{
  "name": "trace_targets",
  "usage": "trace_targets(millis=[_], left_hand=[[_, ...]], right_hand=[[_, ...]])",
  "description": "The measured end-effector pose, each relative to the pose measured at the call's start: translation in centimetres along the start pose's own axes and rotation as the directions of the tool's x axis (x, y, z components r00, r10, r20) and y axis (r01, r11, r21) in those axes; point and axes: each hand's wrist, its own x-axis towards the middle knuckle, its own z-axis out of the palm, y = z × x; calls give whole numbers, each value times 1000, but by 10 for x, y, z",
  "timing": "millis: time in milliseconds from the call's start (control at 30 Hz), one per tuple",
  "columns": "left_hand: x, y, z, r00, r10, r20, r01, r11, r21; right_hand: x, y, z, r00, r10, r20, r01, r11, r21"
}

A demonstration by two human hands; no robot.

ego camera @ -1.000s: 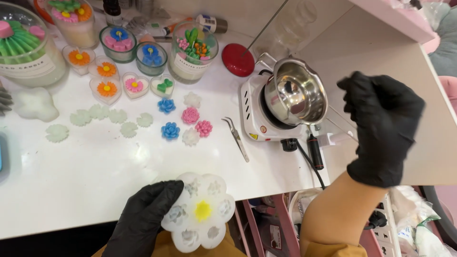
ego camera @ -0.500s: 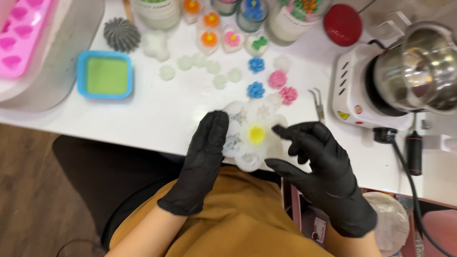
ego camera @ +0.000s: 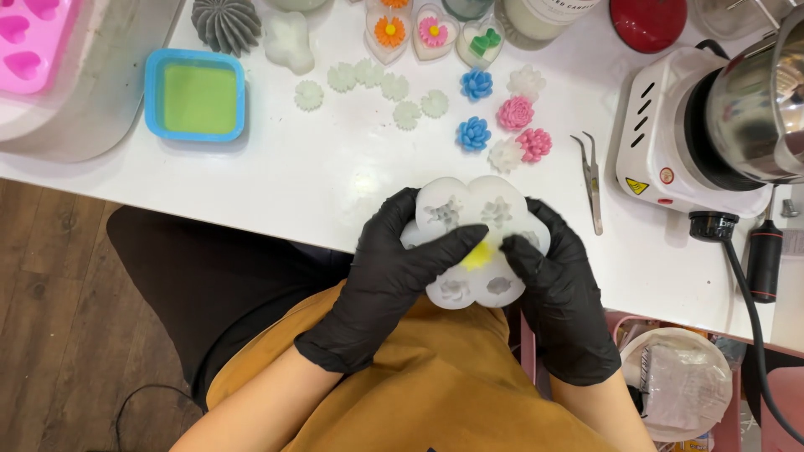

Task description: Remove solidified wax shapes from silicone molds for candle making.

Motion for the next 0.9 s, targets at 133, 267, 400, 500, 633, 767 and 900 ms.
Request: trace_targets(millis=[133, 267, 400, 500, 633, 767, 900], left_hand=[[-6, 15, -4, 997, -52, 60, 58, 993, -100], [-10, 17, -6, 986, -130, 107, 152, 960, -236], [-11, 12, -5, 977, -190, 100, 212, 927, -308], [-14, 12, -2, 972, -217, 90, 235, 893, -384], [-12, 12, -1, 984, -153, 88, 174, 926, -336], [-10, 13, 4, 996, 54, 72, -51, 998, -46], [-15, 19, 4, 896, 439, 65, -430, 824, 368]], right_hand=[[-9, -2, 10, 996, 13, 86, -21, 995, 96], [-17, -5, 20, 994, 88, 63, -102, 953, 284], [-17, -9, 26, 978, 190, 88, -210, 891, 402], [-15, -10, 27, 969, 232, 89, -248, 876, 414], [-6, 16, -2, 954, 243, 177, -300, 803, 515], [-2, 33, -18, 952, 178, 251, -296, 751, 590], [0, 29, -11, 946, 198, 259, -321, 692, 647]])
